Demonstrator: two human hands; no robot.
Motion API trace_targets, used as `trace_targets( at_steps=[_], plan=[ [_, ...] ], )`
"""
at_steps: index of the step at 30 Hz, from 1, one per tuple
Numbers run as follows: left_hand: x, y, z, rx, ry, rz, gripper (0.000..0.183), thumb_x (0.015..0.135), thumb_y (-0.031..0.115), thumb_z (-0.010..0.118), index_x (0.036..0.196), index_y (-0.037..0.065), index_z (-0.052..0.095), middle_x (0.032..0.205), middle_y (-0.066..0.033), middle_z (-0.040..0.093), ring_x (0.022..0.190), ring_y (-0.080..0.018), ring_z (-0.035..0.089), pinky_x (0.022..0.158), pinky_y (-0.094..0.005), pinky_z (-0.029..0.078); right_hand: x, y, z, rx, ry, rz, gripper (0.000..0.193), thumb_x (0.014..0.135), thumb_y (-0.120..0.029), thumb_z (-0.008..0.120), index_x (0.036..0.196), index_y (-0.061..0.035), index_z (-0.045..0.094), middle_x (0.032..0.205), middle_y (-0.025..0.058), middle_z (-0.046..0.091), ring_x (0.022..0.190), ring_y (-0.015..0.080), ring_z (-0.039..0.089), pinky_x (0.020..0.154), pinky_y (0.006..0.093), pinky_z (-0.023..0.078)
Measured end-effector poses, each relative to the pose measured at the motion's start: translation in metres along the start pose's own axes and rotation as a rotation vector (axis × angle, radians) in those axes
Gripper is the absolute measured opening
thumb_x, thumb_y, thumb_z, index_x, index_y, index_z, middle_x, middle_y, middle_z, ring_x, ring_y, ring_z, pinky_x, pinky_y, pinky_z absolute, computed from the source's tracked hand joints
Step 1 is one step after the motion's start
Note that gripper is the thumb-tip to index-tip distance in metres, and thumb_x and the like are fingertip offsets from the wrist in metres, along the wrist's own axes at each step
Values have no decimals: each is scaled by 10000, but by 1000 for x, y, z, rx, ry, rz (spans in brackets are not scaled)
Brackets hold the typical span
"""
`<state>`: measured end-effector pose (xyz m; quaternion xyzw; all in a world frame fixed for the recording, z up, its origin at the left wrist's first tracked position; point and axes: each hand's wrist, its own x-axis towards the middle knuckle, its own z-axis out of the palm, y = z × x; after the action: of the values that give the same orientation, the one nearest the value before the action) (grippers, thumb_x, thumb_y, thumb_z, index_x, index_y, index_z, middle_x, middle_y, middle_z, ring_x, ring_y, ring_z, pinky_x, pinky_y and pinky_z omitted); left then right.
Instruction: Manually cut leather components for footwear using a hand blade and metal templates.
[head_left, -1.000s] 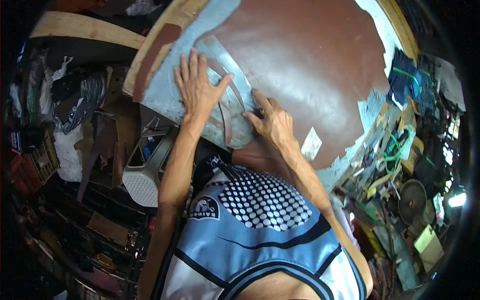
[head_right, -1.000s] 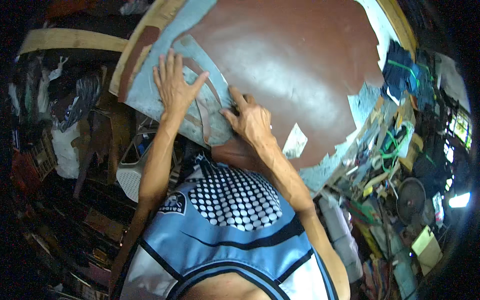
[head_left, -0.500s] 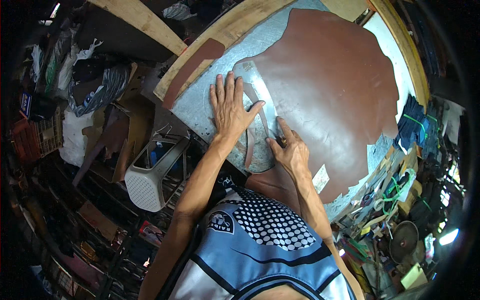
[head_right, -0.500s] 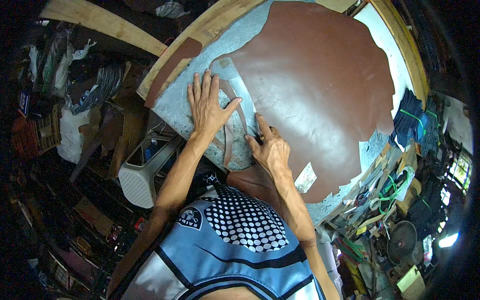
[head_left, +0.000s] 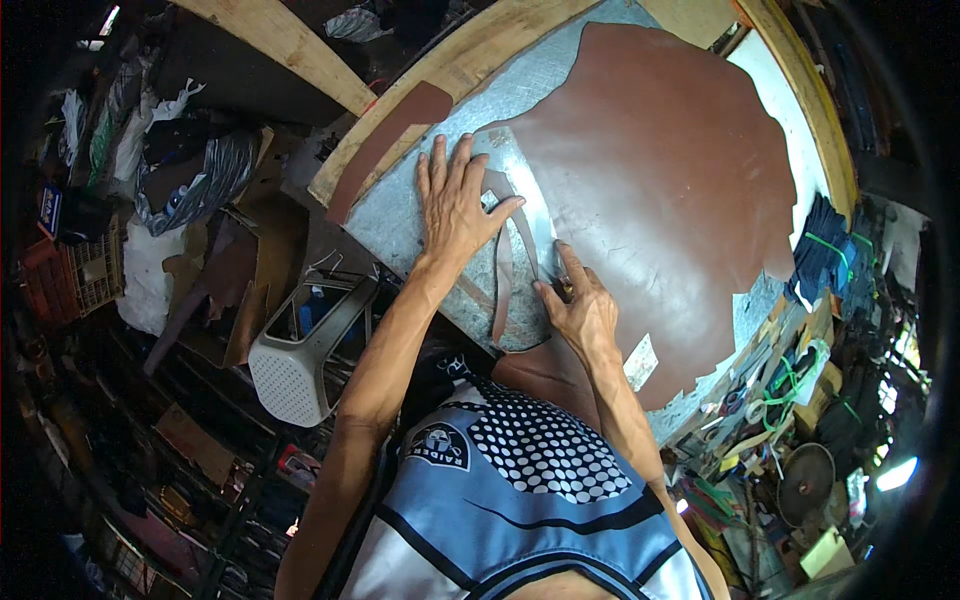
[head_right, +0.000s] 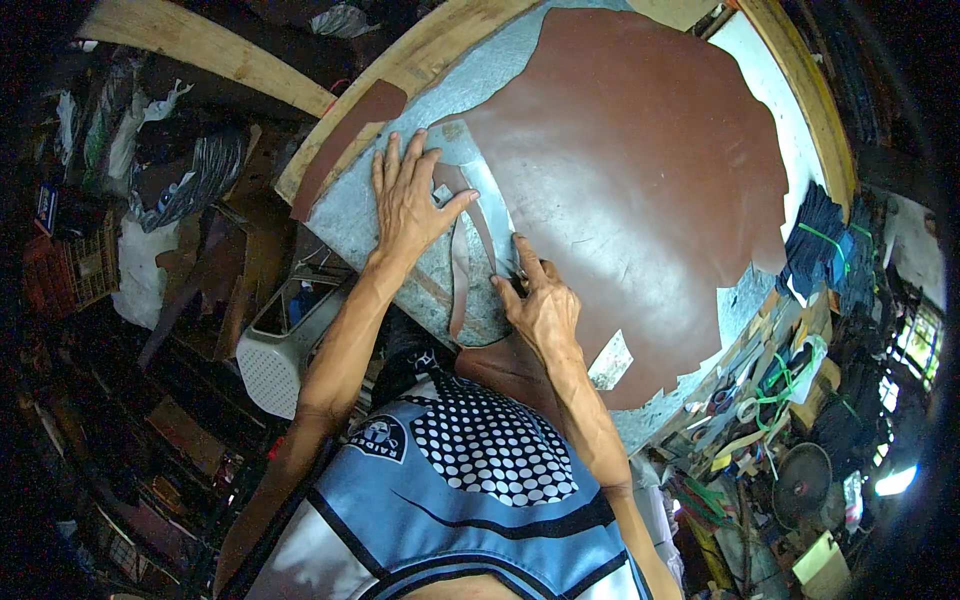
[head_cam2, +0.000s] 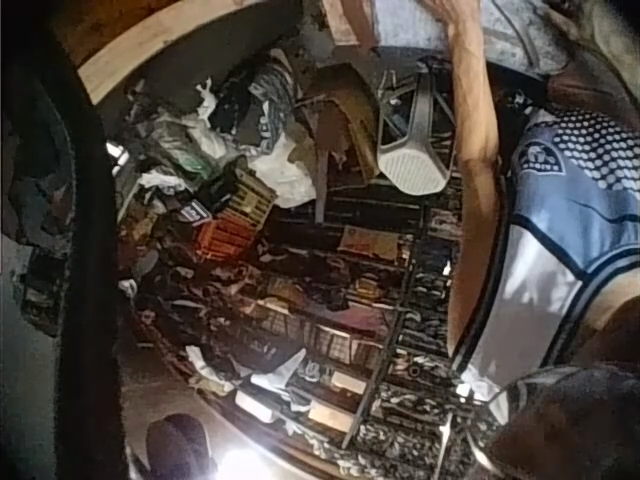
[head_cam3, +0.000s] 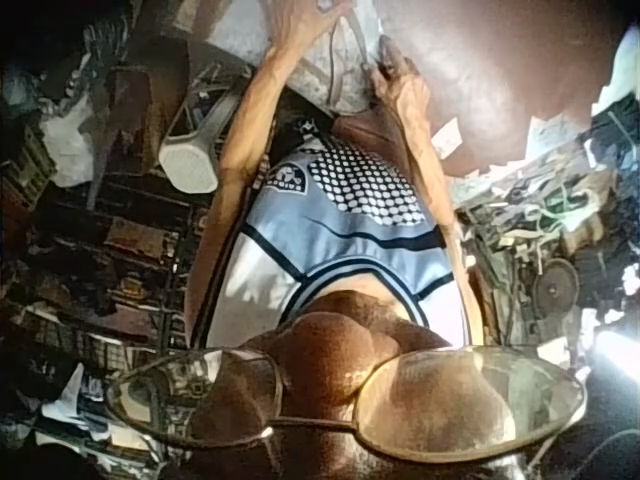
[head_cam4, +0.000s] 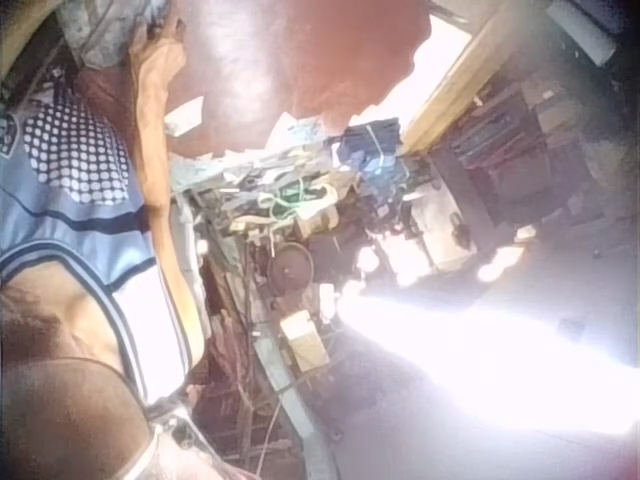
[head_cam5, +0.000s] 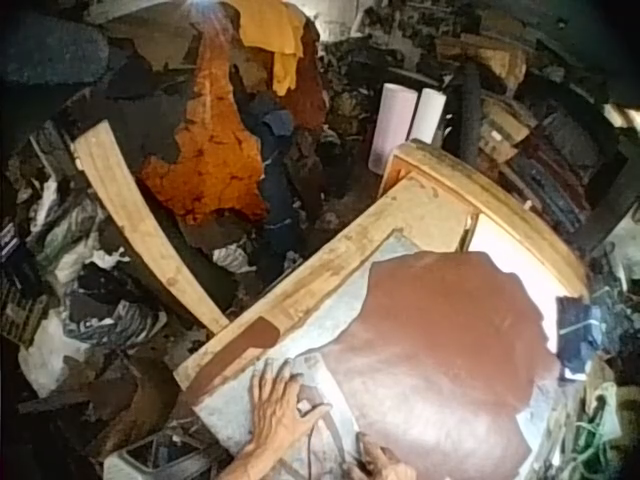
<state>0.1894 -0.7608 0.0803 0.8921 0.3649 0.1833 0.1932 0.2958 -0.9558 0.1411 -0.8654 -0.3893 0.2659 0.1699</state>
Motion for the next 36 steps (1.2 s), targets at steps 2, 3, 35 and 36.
trace_targets(
  at_steps=[2,3,35,36],
  plan=[
    [-1,0,-1,8,-2,0,748,737,524,775,1218,-20,596,1481,-198,407,1430,-428,238,1156,-588,137,0,0,1,-1,5,-12,609,822,-357,738,1374,-198,535,957,170,684,791,339,701,680,442,564],
    [-1,1,0,10,-8,3,758,729,537,776,1222,-11,597,1477,-201,409,1429,-427,238,1154,-593,136,0,0,0,-11,-14,7,607,825,-358,734,1373,-197,532,966,172,683,800,341,700,683,444,563],
    [15,15,-14,72,-97,268,466,813,413,732,1014,-6,693,1244,-212,565,1309,-401,413,1109,-599,239,8,-11,-47,-63,-326,85,393,953,-182,541,1320,-64,464,979,290,646,929,470,636,778,526,516],
    [23,12,-16,77,-244,311,445,813,408,733,987,-1,707,1196,-198,594,1264,-380,465,1116,-573,249,6,-13,-43,-60,-321,95,393,953,-182,541,1320,-64,464,979,290,646,929,470,636,778,526,516]
  ],
)
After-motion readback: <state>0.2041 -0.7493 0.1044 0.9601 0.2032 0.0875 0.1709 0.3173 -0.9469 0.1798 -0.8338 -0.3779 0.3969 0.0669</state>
